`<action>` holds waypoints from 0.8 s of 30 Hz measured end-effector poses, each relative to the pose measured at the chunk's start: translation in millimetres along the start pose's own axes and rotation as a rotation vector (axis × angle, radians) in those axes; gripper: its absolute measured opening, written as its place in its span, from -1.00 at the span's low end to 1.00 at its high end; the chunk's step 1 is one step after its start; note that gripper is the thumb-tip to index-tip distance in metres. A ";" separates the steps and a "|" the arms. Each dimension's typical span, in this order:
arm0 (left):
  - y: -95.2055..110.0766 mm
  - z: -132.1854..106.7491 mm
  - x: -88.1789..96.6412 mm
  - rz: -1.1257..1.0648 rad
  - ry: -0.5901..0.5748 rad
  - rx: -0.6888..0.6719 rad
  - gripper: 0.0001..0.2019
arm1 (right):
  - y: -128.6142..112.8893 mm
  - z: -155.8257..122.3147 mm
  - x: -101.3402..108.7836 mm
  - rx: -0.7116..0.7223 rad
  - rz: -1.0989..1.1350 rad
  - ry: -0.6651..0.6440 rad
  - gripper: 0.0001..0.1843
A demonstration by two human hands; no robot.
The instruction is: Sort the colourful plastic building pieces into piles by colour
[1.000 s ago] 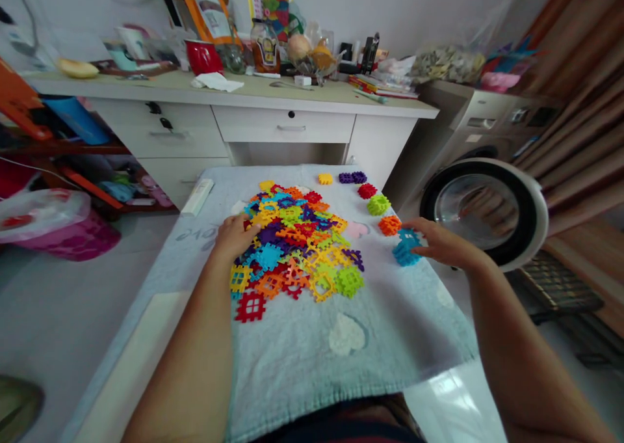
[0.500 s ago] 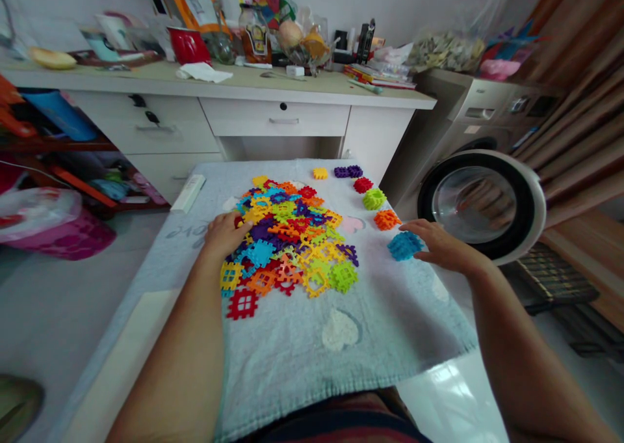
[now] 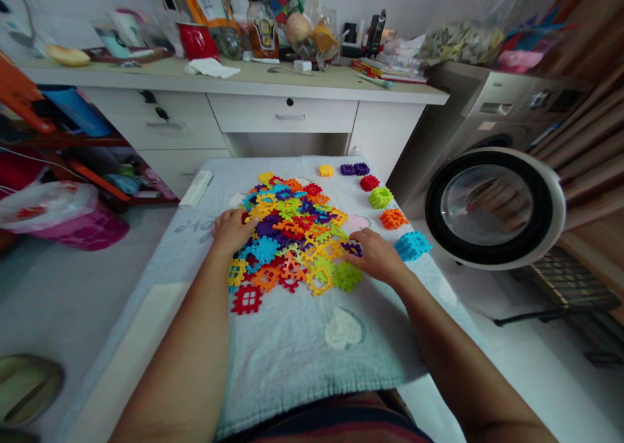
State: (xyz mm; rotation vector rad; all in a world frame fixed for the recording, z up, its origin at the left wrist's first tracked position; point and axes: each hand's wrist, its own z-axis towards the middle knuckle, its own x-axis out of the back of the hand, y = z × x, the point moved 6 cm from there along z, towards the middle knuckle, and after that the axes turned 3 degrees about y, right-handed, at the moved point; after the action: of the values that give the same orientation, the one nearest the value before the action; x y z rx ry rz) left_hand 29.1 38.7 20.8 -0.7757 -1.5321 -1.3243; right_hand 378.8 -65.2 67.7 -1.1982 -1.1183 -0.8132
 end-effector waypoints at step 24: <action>-1.4 -0.9 -0.7 -0.033 0.018 -0.011 -0.39 | -7.9 8.5 -14.0 0.142 0.466 0.401 -0.36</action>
State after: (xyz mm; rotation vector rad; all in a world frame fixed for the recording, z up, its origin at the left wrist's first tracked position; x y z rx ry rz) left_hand 28.3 37.6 19.6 -0.7466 -1.5306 -1.3611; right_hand 365.6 -59.7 56.6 -1.0591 -0.5289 -0.5673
